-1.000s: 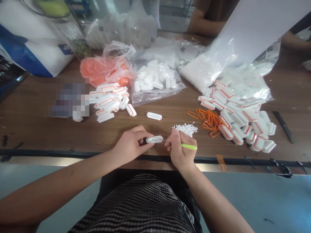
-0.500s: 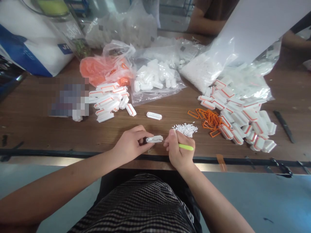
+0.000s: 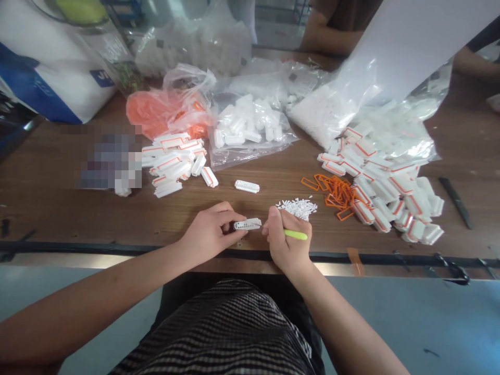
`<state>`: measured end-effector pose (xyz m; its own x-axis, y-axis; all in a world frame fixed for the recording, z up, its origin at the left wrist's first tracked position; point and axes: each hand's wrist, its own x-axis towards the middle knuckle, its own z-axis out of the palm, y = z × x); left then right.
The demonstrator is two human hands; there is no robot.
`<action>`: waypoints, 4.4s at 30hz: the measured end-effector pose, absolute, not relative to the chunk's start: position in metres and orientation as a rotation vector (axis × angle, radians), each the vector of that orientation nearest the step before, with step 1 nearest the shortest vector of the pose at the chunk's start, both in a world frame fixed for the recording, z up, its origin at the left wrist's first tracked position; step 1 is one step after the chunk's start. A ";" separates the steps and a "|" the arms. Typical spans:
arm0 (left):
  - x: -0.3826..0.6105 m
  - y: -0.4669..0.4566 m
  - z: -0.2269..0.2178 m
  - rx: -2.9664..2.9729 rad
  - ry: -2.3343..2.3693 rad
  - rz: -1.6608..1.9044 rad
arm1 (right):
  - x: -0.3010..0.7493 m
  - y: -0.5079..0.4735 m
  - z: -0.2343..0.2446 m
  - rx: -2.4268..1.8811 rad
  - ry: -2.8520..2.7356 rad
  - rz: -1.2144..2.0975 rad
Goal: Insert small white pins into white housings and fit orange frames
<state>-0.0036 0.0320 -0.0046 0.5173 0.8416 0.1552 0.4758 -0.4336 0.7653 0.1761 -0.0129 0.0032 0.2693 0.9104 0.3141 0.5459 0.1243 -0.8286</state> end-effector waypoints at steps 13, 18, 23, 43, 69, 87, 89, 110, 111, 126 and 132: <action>-0.004 0.032 -0.005 2.115 1.068 0.680 | 0.176 -0.011 -0.002 -1.551 -1.261 0.505; -0.004 0.033 -0.004 2.103 1.066 0.683 | 0.173 -0.011 0.000 -1.488 -1.188 0.463; -0.004 0.034 -0.006 2.101 1.063 0.673 | 0.174 -0.011 0.001 -1.543 -1.203 0.464; 0.009 0.032 -0.005 2.263 1.074 0.672 | 0.180 -0.006 0.002 -1.507 -1.287 0.571; 0.009 0.031 -0.006 2.260 1.071 0.725 | 0.181 -0.009 0.001 -1.520 -1.267 0.537; 0.009 0.030 -0.006 2.285 1.090 0.720 | 0.181 -0.010 -0.002 -1.482 -1.209 0.606; 0.009 0.030 -0.007 2.281 1.087 0.723 | 0.181 -0.010 -0.002 -1.467 -1.197 0.604; 0.009 0.031 -0.004 2.277 1.085 0.709 | 0.181 -0.011 0.003 -1.522 -1.325 0.532; 0.009 0.031 -0.004 2.276 1.086 0.707 | 0.181 -0.011 0.004 -1.528 -1.349 0.535; 0.008 0.030 -0.004 2.250 1.068 0.711 | 0.182 -0.014 0.001 -1.508 -1.298 0.540; 0.009 0.030 -0.004 2.249 1.073 0.711 | 0.180 -0.014 0.002 -1.485 -1.235 0.531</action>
